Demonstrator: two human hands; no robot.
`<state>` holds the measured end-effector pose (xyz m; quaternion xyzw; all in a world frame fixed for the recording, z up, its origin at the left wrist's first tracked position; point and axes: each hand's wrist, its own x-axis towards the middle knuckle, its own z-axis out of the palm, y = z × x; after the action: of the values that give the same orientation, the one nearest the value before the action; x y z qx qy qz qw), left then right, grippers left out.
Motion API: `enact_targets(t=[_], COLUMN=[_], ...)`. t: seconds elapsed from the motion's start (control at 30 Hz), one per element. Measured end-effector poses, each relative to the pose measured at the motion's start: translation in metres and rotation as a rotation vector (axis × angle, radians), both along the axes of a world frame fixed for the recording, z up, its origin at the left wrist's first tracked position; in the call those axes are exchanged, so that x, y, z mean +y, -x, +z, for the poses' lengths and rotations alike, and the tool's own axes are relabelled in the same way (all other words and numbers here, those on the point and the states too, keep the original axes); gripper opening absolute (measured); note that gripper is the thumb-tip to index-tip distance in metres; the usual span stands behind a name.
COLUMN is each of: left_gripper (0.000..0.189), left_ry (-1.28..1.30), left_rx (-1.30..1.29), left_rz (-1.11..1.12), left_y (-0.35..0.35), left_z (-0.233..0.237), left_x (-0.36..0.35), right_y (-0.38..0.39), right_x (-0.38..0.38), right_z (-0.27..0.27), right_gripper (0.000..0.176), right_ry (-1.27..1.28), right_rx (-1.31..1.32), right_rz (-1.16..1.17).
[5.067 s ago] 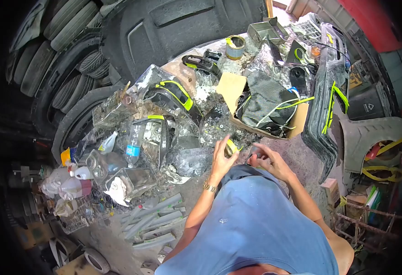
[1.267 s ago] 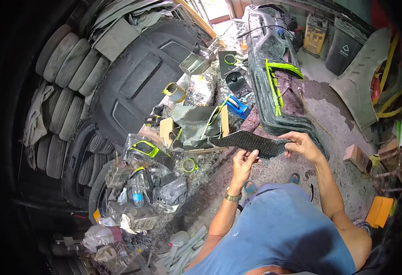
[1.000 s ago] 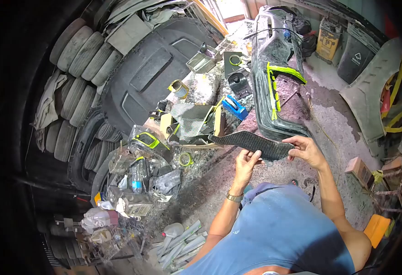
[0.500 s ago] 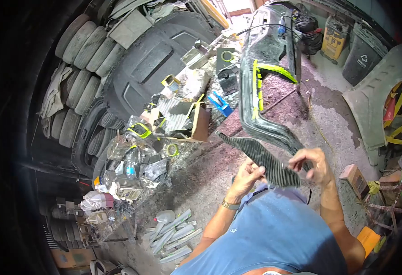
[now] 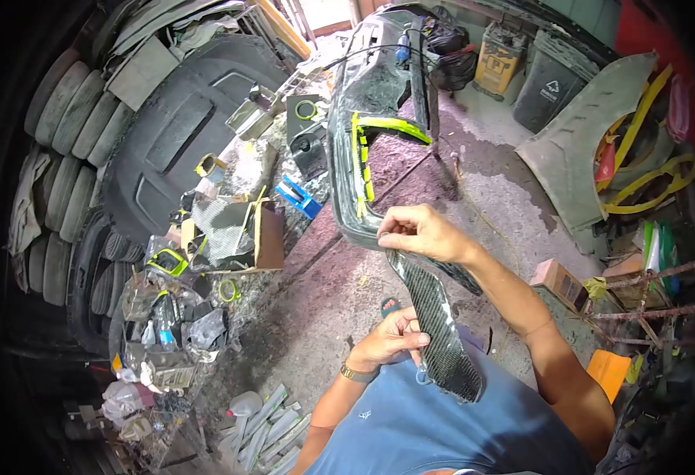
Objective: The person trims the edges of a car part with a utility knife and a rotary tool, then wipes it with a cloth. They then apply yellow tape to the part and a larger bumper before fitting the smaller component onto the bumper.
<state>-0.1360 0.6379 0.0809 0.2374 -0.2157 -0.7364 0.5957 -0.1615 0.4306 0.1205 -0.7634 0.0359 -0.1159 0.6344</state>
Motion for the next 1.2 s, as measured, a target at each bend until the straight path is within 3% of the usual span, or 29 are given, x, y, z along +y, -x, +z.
enact_targets(t=[0.17, 0.27, 0.4, 0.63, 0.7, 0.83, 0.9, 1.1, 1.17, 1.2], left_gripper=[0.043, 0.055, 0.053, 0.048, 0.048, 0.047, 0.046, 0.045, 0.052, 0.056], left_ry=[0.012, -0.026, -0.003, 0.020, 0.021, -0.015, -0.019, -0.081, 0.147, 0.026], left_rx=[0.105, 0.181, 0.197, 0.242, 0.237, 0.207, 0.199, -0.246, -0.217, -0.262], left_rz=[-0.063, -0.084, -0.131, -0.140, -0.149, -0.164, -0.175, 0.037, 0.078, 0.088], left_y=[-0.015, -0.025, -0.042, -0.061, -0.065, -0.073, -0.078, -0.098, -0.120, -0.123], left_z=[-0.009, -0.010, -0.016, -0.014, -0.014, -0.014, -0.015, -0.049, -0.089, -0.072], left_x=[-0.004, -0.006, -0.007, -0.008, -0.008, -0.012, -0.015, -0.011, -0.001, -0.005], right_y=[-0.014, -0.020, -0.027, -0.040, -0.045, -0.048, -0.046, -0.005, 0.036, 0.063], right_x=[-0.013, -0.012, -0.010, -0.011, -0.010, -0.013, -0.019, -0.046, -0.057, -0.060], right_z=[-0.010, -0.017, -0.016, -0.011, -0.013, -0.017, -0.023, -0.041, -0.054, -0.063], right_gripper=[0.029, 0.039, 0.043, 0.039, 0.034, 0.030, 0.029, 0.035, 0.039, 0.037], right_ry=[-0.337, -0.355, -0.407, -0.387, -0.244, -0.215, -0.447, -0.311, -0.277, -0.288], right_rx=[0.152, 0.172, 0.196, 0.254, 0.234, 0.240, 0.233, 0.210, 0.244, 0.232], right_rz=[-0.035, -0.080, -0.090, -0.109, -0.106, -0.088, -0.132, -0.578, -0.767, -0.864])
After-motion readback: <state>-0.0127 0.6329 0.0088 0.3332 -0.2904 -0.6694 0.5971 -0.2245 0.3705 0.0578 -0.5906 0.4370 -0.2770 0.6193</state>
